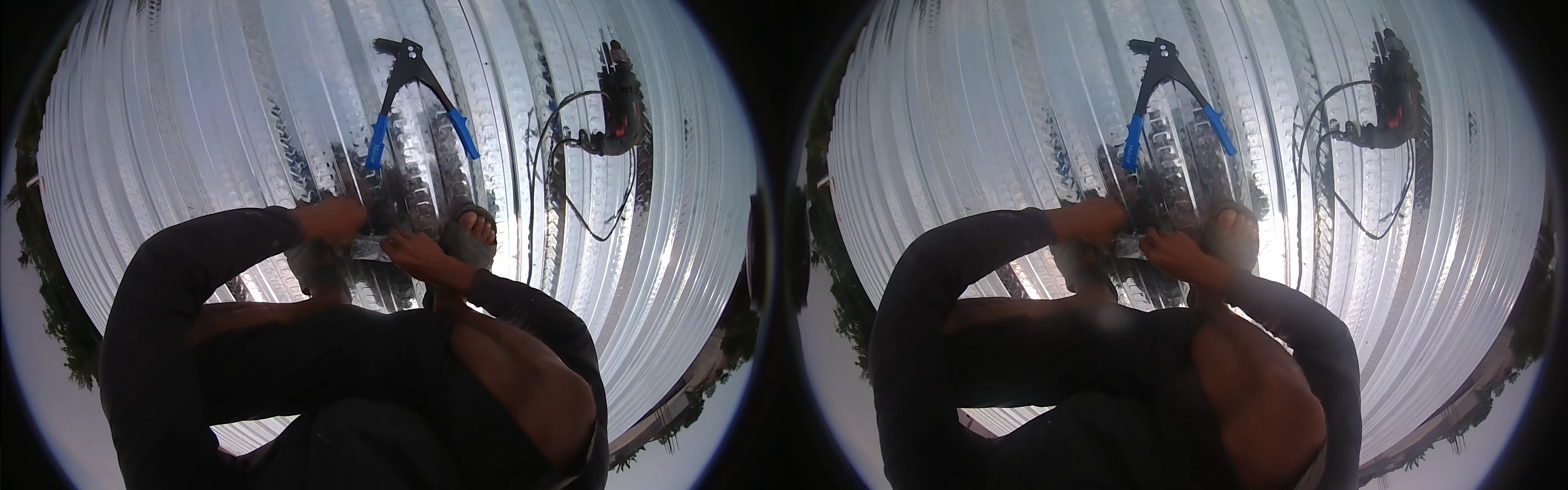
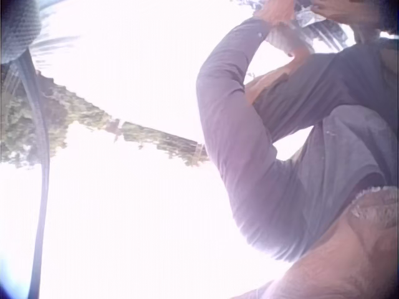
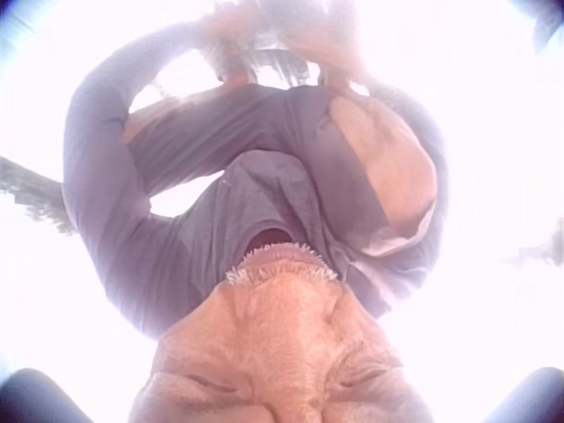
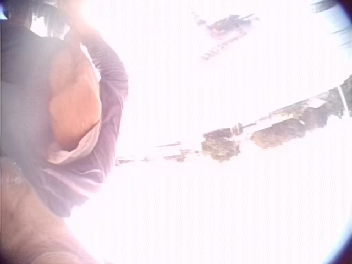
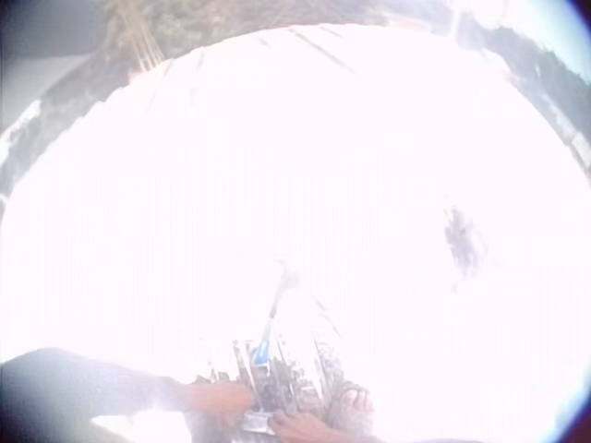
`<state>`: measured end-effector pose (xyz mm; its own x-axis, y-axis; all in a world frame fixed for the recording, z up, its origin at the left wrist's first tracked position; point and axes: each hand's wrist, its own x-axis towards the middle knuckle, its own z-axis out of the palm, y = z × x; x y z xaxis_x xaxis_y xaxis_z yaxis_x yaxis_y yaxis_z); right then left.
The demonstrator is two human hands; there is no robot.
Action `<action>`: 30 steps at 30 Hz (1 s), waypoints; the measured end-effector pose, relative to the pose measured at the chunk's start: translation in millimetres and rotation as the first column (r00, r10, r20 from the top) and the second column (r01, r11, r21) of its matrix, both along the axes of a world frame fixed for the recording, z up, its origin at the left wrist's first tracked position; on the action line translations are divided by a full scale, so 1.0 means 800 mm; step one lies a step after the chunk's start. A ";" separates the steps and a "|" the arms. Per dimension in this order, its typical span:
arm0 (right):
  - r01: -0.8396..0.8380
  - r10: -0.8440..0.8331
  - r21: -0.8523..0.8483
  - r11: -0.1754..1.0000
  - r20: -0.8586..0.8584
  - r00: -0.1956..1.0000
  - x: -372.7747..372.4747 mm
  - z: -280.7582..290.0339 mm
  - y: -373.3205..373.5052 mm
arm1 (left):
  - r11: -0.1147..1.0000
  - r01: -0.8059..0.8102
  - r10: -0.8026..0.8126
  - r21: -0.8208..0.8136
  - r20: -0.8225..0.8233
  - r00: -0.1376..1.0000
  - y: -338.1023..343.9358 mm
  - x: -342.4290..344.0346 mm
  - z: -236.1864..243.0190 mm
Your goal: The person walks on a corrugated metal roof, uses a power drill to fasten sheets, and secures them with a crimping tool. The person moves along the roof surface, drills holes, and crimps fasteners to attach the metal sheets.
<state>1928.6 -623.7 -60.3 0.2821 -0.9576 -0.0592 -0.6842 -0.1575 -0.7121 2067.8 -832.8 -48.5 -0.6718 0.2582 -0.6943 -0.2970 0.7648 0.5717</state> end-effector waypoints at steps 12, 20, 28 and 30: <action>-0.088 0.042 -0.131 0.987 -0.320 0.946 0.015 -0.015 -0.036 | 0.995 -0.083 0.089 -0.063 0.096 0.991 -0.056 -0.053 0.000; 0.389 -0.404 0.111 0.915 0.227 0.886 -0.133 0.069 -0.058 | 0.671 -0.681 0.470 0.294 0.542 0.697 -0.049 -0.085 0.049; 0.397 -0.401 -0.130 0.909 -0.005 0.916 -0.140 0.055 -0.093 | 0.061 -0.925 0.628 0.376 0.706 0.328 -0.022 -0.141 0.059; 0.392 -0.396 -0.129 0.911 -0.003 0.918 -0.146 0.065 -0.101 | 0.137 -0.916 0.689 0.376 0.628 0.361 -0.030 -0.153 0.061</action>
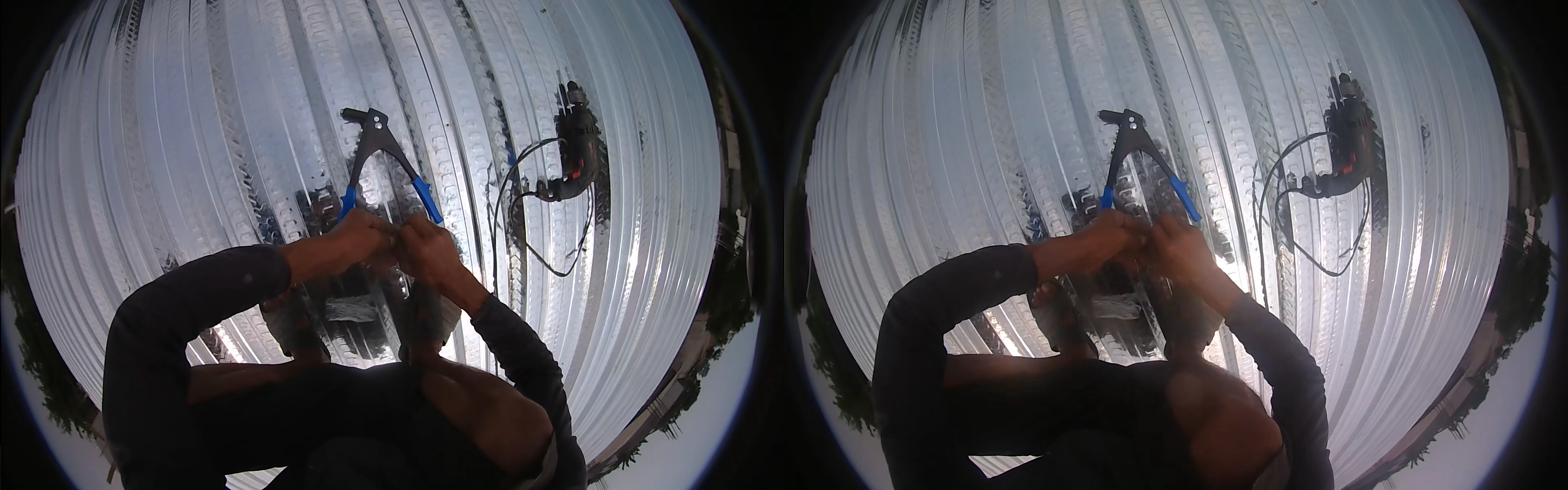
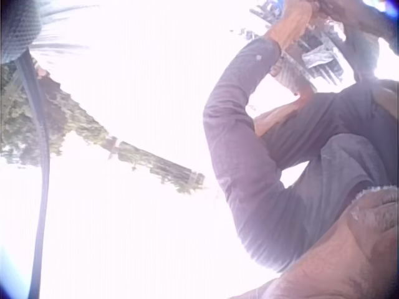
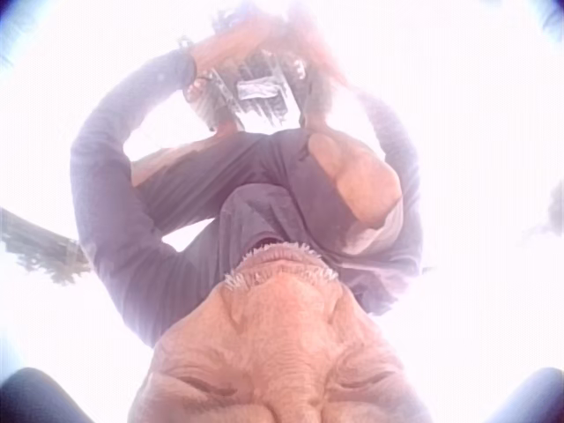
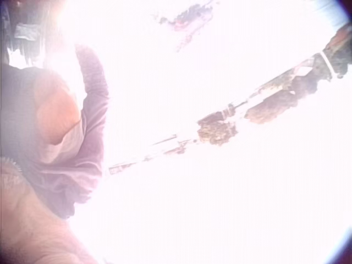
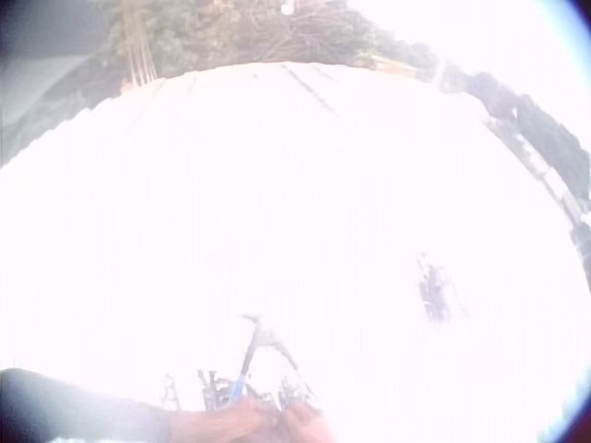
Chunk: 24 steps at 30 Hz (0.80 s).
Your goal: The person walks on a corrugated metal roof, uses a power drill to fasten sheets, and secures them with a crimping tool. The person moves along the roof surface, drills holes, and crimps fasteners to attach the metal sheets.
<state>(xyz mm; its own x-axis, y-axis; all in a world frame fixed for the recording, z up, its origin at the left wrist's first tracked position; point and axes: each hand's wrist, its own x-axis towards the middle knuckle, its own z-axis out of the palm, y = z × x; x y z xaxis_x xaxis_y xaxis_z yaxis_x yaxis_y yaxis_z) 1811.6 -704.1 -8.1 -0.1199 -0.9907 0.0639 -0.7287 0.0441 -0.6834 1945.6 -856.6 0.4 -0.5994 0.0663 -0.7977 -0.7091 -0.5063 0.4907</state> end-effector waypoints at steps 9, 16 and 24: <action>0.070 -0.063 -0.052 0.996 0.122 0.991 -0.019 0.005 -0.014 | 0.802 0.081 -0.282 -0.592 -0.255 0.925 -0.017 -0.041 0.012; 0.063 -0.074 0.118 0.991 0.088 0.993 -0.049 0.007 -0.042 | 0.804 -0.101 -0.111 -0.586 -0.315 0.943 -0.024 -0.051 0.010; 0.541 -0.553 0.117 0.833 0.227 0.802 -0.206 -0.095 -0.084 | 0.823 -0.137 -0.066 -0.551 -0.333 0.941 -0.055 -0.065 0.008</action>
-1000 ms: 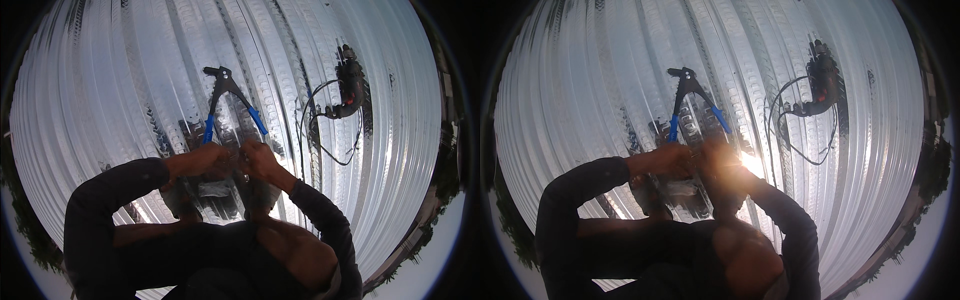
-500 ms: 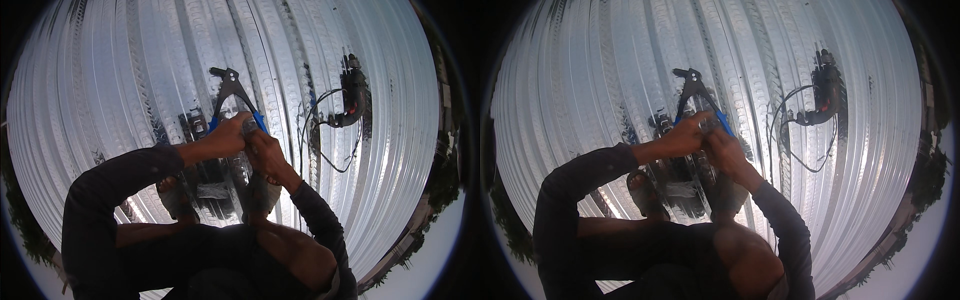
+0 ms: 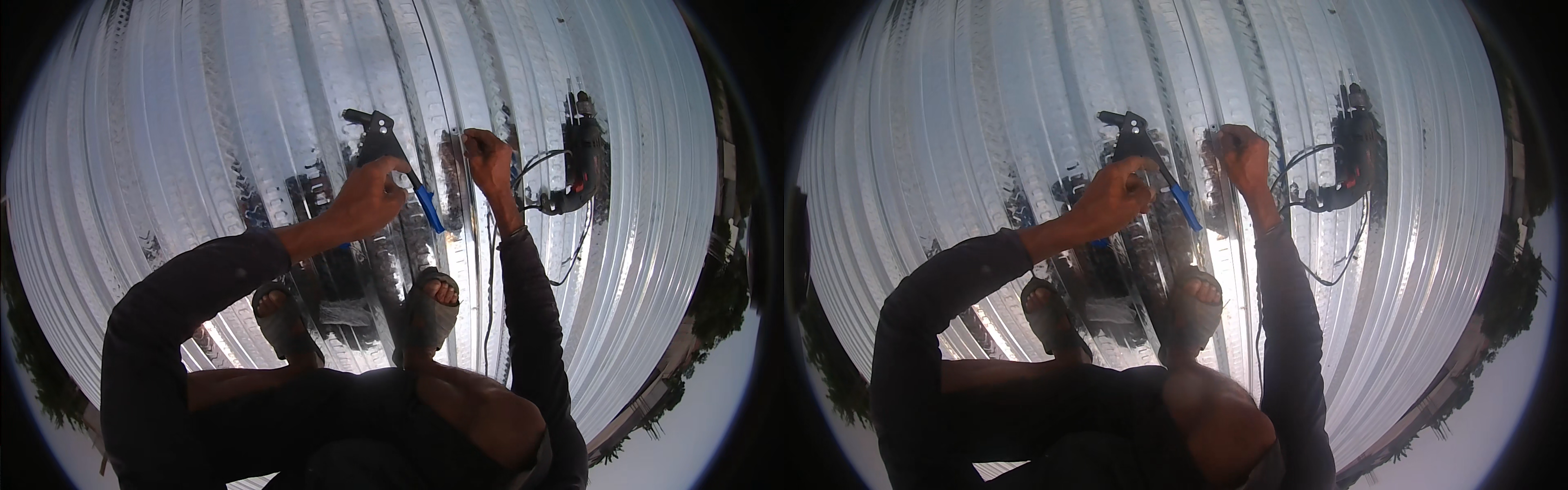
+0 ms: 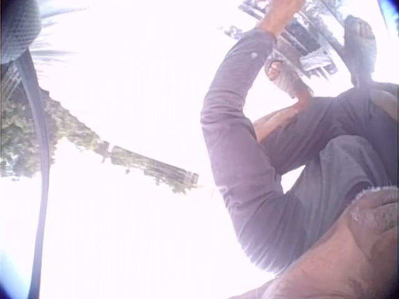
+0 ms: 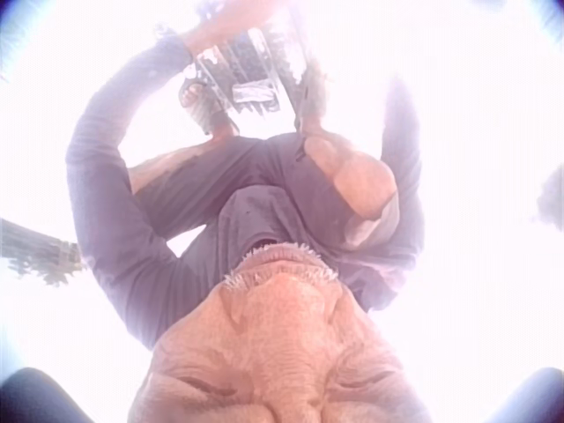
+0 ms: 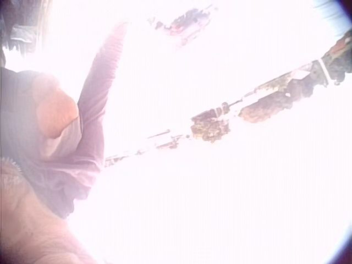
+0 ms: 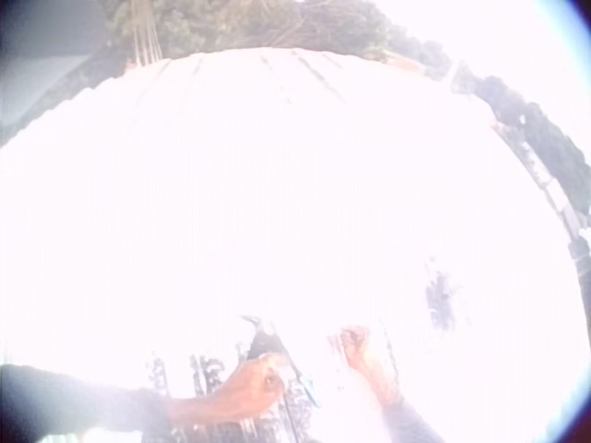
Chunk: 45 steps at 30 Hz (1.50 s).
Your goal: The person walks on a corrugated metal roof, uses a power drill to fasten sheets, and secures them with a crimping tool. The person moves along the roof surface, drills holes, and crimps fasteners to attach the metal sheets.
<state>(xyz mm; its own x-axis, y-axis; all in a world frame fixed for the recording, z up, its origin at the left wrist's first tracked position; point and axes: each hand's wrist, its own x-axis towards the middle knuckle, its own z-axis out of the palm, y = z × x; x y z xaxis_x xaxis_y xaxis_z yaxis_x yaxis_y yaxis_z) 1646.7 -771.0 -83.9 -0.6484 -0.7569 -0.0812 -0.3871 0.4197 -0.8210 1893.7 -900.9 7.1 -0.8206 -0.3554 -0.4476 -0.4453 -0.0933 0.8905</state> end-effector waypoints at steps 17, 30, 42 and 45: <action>-0.194 0.478 0.491 0.850 -0.560 0.677 0.021 0.025 -0.047 | 0.972 0.000 0.041 -0.234 0.170 0.985 0.004 0.027 0.002; -0.267 0.351 0.348 0.899 -0.205 0.914 0.136 0.070 -0.007 | 0.820 0.146 0.176 -0.554 0.486 0.856 0.006 0.032 -0.024; -0.339 0.279 0.348 0.874 0.212 0.937 -0.001 0.242 0.067 | 0.633 -0.563 0.668 0.531 -0.007 0.744 0.152 -0.116 -0.035; -0.377 0.356 0.448 0.810 0.135 0.925 -0.002 0.227 0.066 | 0.298 -0.677 0.649 0.673 0.376 0.661 0.118 -0.163 -0.068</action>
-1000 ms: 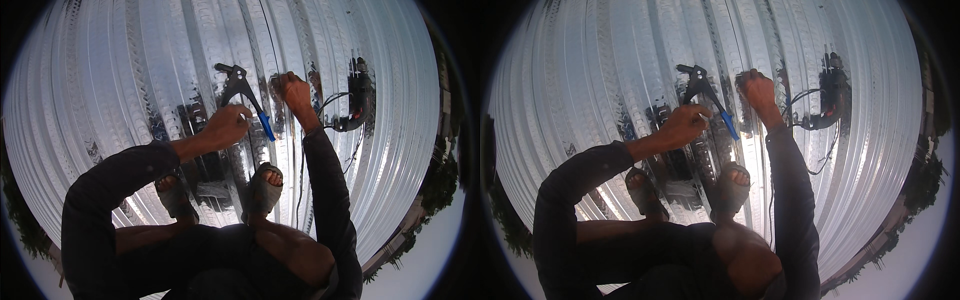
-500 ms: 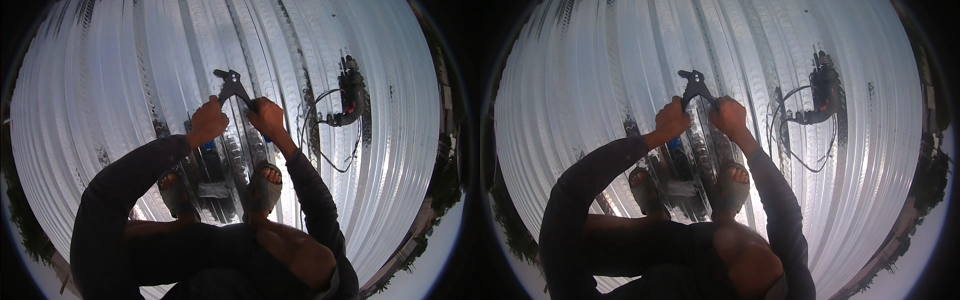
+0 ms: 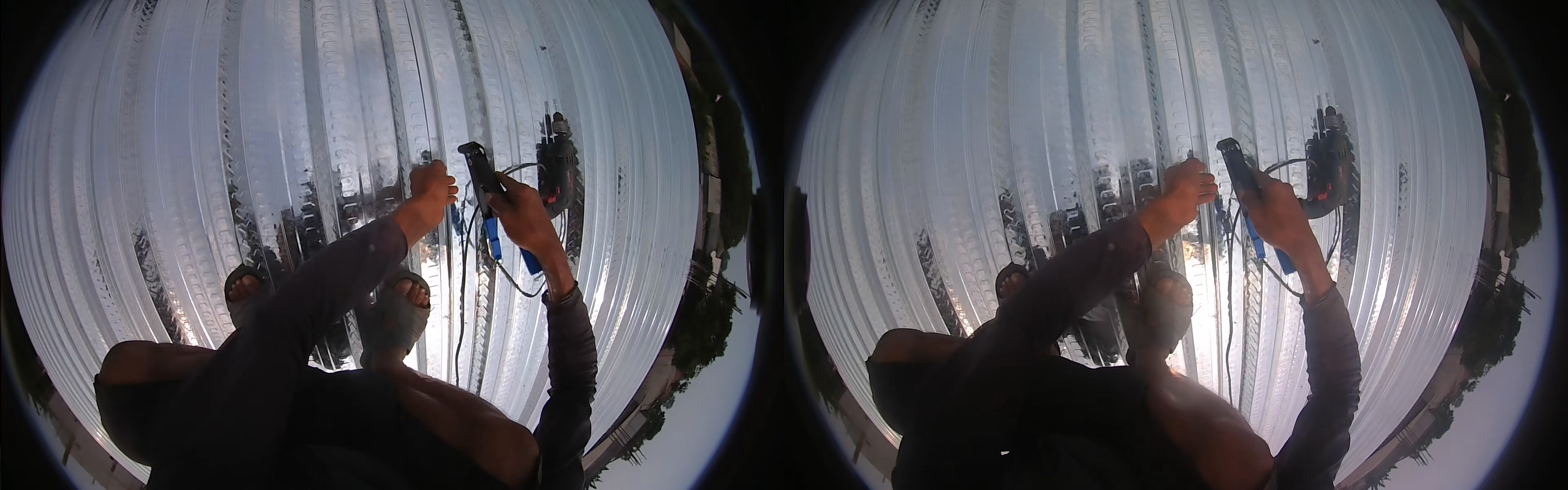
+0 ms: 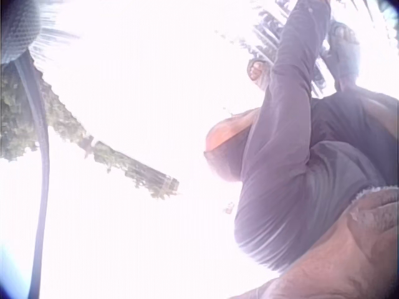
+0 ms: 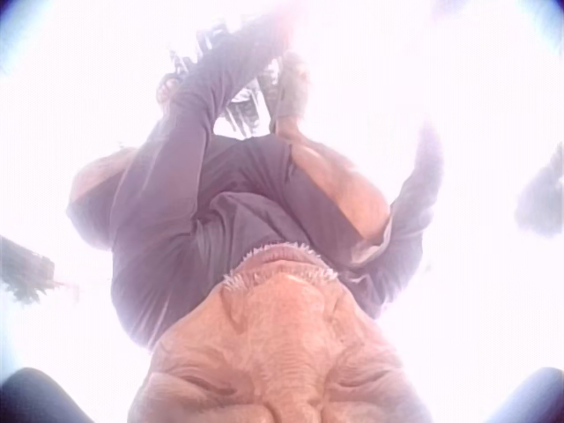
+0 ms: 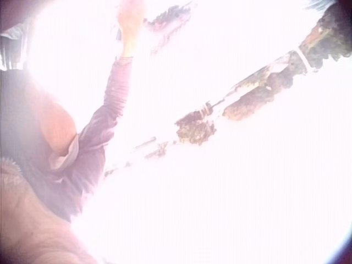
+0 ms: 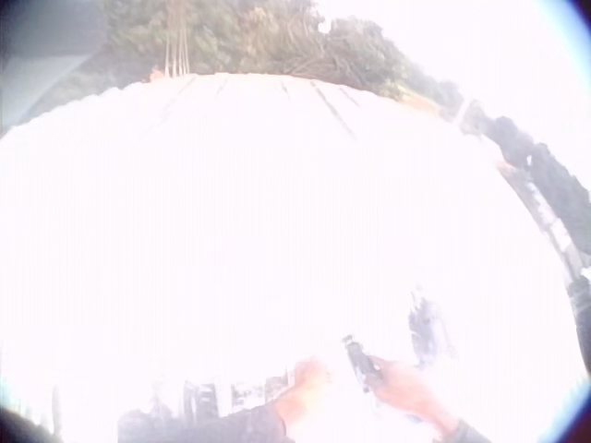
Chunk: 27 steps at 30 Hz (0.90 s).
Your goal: The person walks on a corrugated metal roof, uses a power drill to fasten sheets, and secures them with a crimping tool. The person moves along the roof surface, drills holes, and crimps fasteners to attach the metal sheets.
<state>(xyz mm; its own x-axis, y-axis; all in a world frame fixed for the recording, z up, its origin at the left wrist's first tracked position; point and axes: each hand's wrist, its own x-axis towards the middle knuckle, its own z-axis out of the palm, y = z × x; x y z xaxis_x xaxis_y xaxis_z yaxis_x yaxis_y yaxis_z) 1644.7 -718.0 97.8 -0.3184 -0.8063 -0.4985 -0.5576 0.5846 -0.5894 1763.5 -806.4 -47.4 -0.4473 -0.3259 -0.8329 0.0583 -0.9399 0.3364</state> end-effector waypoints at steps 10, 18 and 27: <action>-0.002 0.005 -0.054 0.999 0.058 0.998 0.008 -0.006 -0.050 | 0.842 -0.269 0.301 0.468 0.006 0.954 -0.069 -0.057 -0.054; -0.033 0.033 0.004 0.999 -0.038 0.999 0.010 -0.016 -0.062 | 0.809 -0.310 0.351 0.500 0.013 0.936 -0.083 -0.062 -0.041; -0.093 0.089 -0.034 0.995 -0.093 0.992 0.016 -0.023 -0.070 | 0.814 -0.291 0.363 0.503 -0.049 0.930 -0.083 -0.078 -0.105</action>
